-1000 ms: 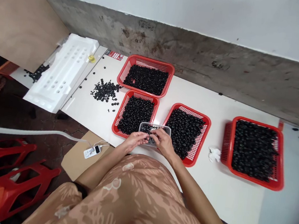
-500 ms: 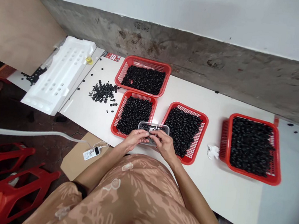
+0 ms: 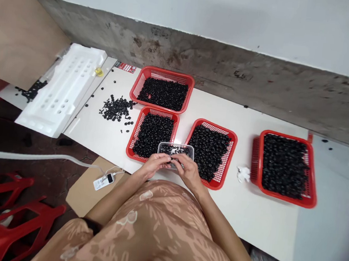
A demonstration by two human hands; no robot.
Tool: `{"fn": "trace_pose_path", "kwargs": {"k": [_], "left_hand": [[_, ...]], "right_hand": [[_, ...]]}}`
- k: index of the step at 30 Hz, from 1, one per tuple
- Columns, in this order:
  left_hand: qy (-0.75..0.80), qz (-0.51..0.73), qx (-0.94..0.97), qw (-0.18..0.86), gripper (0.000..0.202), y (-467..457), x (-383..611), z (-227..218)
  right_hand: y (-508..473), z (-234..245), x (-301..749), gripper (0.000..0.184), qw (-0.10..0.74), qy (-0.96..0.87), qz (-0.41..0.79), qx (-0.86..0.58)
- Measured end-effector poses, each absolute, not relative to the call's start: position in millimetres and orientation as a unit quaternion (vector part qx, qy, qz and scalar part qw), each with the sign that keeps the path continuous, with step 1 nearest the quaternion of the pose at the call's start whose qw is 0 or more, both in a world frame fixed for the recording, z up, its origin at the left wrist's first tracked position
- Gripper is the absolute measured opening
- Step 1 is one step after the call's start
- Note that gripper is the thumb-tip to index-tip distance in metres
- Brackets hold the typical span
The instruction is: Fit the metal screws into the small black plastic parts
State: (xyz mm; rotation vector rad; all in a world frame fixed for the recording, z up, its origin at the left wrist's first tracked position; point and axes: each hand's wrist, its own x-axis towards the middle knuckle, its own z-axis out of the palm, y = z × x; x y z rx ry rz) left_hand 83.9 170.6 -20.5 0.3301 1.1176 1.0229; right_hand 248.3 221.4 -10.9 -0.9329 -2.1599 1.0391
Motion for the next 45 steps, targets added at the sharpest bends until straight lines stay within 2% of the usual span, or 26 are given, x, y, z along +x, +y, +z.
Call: {"fn": "trace_pose_path", "kwargs": {"k": [4, 10, 16, 34, 40, 45], "left_hand": [[0.499, 0.463, 0.136, 0.72, 0.029, 170, 85, -21], [0.465, 0.463, 0.114, 0.746, 0.035, 170, 84, -17], [0.479, 0.478, 0.11, 0.728, 0.035, 170, 85, -17], [0.493, 0.487, 0.092, 0.715, 0.036, 171, 95, -17], [0.456, 0.493, 0.061, 0.739, 0.036, 174, 105, -18], [0.44, 0.494, 0.073, 0.747, 0.036, 173, 108, -22]], "right_hand": [[219, -13, 249, 0.021, 0.278, -0.804, 0.387, -0.357], [219, -14, 255, 0.021, 0.316, -0.75, 0.414, -0.408], [215, -12, 257, 0.022, 0.299, -0.764, 0.41, -0.399], [208, -10, 252, 0.022, 0.283, -0.837, 0.271, -0.383], [208, -14, 251, 0.03, 0.273, -0.868, 0.194, -0.367], [206, -15, 250, 0.026, 0.281, -0.856, 0.176, -0.397]]}}
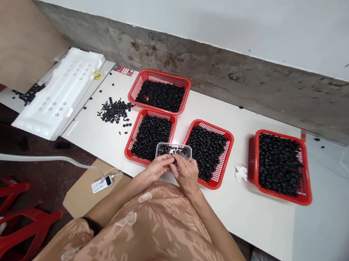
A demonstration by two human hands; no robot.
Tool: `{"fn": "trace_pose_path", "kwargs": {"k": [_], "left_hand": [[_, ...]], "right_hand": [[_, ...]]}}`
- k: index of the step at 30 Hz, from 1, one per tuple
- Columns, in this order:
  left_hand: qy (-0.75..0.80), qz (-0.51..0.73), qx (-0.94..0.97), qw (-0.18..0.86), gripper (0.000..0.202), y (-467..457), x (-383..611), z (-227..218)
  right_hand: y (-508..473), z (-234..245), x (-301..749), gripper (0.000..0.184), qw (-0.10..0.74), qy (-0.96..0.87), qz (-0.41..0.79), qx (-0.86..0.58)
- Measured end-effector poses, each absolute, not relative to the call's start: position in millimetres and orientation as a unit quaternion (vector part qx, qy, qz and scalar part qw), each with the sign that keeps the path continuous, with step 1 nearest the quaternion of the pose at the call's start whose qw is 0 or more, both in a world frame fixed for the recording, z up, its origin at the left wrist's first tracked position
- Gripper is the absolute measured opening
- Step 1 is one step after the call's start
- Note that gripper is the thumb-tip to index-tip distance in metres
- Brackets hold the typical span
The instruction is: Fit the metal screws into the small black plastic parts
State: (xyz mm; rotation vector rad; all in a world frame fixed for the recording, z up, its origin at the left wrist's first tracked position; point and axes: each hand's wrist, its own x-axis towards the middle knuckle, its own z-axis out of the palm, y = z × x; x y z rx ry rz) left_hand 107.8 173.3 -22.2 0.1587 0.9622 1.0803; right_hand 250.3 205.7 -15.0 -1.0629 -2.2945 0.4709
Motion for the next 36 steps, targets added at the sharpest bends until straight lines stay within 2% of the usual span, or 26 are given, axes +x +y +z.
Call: {"fn": "trace_pose_path", "kwargs": {"k": [6, 12, 15, 20, 24, 31, 36], "left_hand": [[0.449, 0.493, 0.056, 0.743, 0.034, 171, 103, -21], [0.431, 0.48, 0.038, 0.763, 0.032, 172, 103, -19], [0.421, 0.488, 0.038, 0.764, 0.03, 172, 103, -20], [0.435, 0.488, 0.052, 0.755, 0.032, 172, 103, -18], [0.467, 0.481, 0.089, 0.737, 0.033, 174, 103, -12], [0.51, 0.47, 0.12, 0.71, 0.04, 176, 102, -8], [0.501, 0.458, 0.137, 0.721, 0.04, 173, 100, -9]], "right_hand": [[208, -8, 258, 0.033, 0.269, -0.838, 0.305, -0.363], [211, -3, 259, 0.024, 0.322, -0.69, 0.504, -0.407], [211, -7, 258, 0.019, 0.352, -0.624, 0.536, -0.446], [212, -6, 258, 0.017, 0.367, -0.619, 0.532, -0.446], [212, 1, 259, 0.02, 0.366, -0.668, 0.481, -0.435], [214, 1, 261, 0.02, 0.28, -0.821, 0.295, -0.4], [212, -2, 259, 0.021, 0.272, -0.842, 0.29, -0.365]]}}
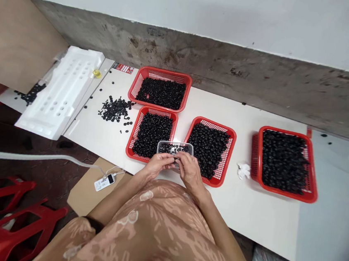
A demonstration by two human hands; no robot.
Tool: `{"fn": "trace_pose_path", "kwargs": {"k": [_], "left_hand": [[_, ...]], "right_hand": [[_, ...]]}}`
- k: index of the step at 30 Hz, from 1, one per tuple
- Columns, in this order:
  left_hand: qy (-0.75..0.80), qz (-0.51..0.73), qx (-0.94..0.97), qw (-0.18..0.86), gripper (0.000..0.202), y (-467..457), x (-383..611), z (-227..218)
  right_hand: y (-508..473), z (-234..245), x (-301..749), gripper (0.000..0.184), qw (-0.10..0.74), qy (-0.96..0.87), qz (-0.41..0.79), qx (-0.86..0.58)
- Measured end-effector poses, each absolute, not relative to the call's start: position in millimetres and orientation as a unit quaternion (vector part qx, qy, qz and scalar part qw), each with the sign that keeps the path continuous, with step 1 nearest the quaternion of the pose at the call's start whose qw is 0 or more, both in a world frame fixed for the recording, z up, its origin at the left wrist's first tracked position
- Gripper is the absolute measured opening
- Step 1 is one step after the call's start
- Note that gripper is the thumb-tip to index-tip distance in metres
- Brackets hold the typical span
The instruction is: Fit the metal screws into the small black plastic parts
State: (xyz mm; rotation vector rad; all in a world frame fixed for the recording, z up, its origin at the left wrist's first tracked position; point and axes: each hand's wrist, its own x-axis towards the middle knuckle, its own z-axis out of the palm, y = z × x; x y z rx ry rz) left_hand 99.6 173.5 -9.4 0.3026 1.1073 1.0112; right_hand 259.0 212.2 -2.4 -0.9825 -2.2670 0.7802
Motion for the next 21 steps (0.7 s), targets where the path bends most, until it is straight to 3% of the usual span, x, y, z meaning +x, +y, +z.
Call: {"fn": "trace_pose_path", "kwargs": {"k": [6, 14, 21], "left_hand": [[0.454, 0.456, 0.132, 0.754, 0.036, 169, 95, -12], [0.474, 0.475, 0.135, 0.729, 0.033, 169, 103, -16], [0.511, 0.461, 0.214, 0.693, 0.033, 169, 103, -18]], "right_hand": [[211, -6, 260, 0.021, 0.31, -0.798, 0.381, -0.35], [204, -11, 255, 0.023, 0.309, -0.857, 0.197, -0.361], [204, -13, 254, 0.023, 0.294, -0.865, 0.161, -0.373]]}}
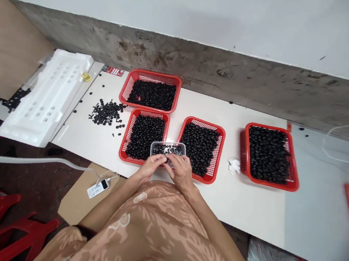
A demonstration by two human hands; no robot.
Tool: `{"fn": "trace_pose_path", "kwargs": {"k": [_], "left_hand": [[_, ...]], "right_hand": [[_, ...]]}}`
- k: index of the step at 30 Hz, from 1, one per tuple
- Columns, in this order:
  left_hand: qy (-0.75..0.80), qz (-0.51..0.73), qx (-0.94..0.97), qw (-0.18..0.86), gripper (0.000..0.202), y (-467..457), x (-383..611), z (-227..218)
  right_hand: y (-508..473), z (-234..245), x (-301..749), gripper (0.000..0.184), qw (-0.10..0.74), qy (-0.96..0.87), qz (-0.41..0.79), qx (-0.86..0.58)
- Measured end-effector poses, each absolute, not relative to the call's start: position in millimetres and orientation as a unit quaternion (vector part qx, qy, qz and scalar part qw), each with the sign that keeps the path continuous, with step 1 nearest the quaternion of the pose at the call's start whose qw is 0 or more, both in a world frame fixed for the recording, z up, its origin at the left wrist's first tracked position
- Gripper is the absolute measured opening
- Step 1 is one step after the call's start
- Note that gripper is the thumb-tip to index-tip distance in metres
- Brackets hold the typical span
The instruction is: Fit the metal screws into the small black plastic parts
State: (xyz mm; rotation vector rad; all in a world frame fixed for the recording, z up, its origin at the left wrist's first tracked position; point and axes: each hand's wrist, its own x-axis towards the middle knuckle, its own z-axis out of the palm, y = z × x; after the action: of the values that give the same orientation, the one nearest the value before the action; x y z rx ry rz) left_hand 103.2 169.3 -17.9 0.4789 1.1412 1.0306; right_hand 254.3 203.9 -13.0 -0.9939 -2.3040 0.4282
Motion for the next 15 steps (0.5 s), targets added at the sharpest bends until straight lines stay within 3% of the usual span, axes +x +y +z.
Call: {"fn": "trace_pose_path", "kwargs": {"k": [7, 15], "left_hand": [[0.533, 0.482, 0.246, 0.651, 0.028, 169.1, 106.8, -21.1], [0.512, 0.466, 0.239, 0.681, 0.035, 166.4, 103.6, -18.0]], "right_hand": [[205.9, -14.9, 251.0, 0.026, 0.254, -0.889, 0.133, -0.359], [207.9, -22.5, 251.3, 0.023, 0.3, -0.876, 0.156, -0.345]]}}
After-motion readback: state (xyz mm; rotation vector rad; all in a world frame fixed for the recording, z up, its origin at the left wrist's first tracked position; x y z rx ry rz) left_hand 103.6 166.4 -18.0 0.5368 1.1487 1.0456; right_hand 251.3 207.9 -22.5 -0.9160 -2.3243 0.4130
